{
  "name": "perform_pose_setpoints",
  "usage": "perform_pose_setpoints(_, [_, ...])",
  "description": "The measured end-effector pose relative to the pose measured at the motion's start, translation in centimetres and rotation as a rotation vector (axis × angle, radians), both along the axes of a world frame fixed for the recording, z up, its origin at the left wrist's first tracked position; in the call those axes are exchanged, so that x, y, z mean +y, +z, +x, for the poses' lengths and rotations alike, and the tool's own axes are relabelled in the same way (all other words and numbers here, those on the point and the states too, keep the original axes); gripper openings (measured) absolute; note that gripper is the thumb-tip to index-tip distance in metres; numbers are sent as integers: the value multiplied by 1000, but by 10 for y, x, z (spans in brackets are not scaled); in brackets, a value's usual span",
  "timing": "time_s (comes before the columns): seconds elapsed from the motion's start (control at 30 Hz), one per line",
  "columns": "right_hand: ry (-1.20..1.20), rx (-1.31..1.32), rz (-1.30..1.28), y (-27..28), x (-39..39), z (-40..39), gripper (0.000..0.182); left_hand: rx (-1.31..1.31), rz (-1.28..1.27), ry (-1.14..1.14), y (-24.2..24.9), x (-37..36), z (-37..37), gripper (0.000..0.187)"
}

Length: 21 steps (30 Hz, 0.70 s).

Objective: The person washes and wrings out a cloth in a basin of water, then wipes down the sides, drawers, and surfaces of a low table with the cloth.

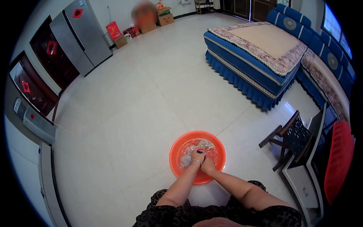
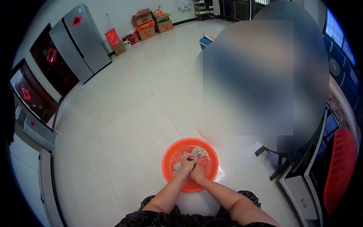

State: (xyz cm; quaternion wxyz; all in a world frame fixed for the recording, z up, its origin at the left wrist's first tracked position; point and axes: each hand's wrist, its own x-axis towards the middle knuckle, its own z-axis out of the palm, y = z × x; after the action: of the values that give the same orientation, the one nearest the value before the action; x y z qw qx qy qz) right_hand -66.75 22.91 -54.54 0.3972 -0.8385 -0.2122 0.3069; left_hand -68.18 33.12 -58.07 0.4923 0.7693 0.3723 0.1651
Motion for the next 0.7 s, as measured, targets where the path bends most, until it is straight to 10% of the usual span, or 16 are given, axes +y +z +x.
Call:
perform_pose_setpoints(0.13, [48, -73, -63, 28, -5, -8, 45, 11, -128, 285, -13, 1, 1, 30])
perform_pose_setpoints(0.27, [115, 221, 127, 30, -7, 15, 47, 114, 87, -105, -27, 28, 8, 38])
perform_pose_setpoints(0.37, [13, 959, 409, 9, 5, 25, 35, 25, -1186, -271, 81, 60, -4, 99])
perform_pose_setpoints(0.53, [-36, 2051, 756, 105, -1, 12, 38, -839, -1436, -543, 127, 21, -9, 107])
perform_pose_setpoints(0.7, [-95, 2112, 863, 135, 0, 3, 40, -1230, -1556, -914, 102, 27, -4, 77])
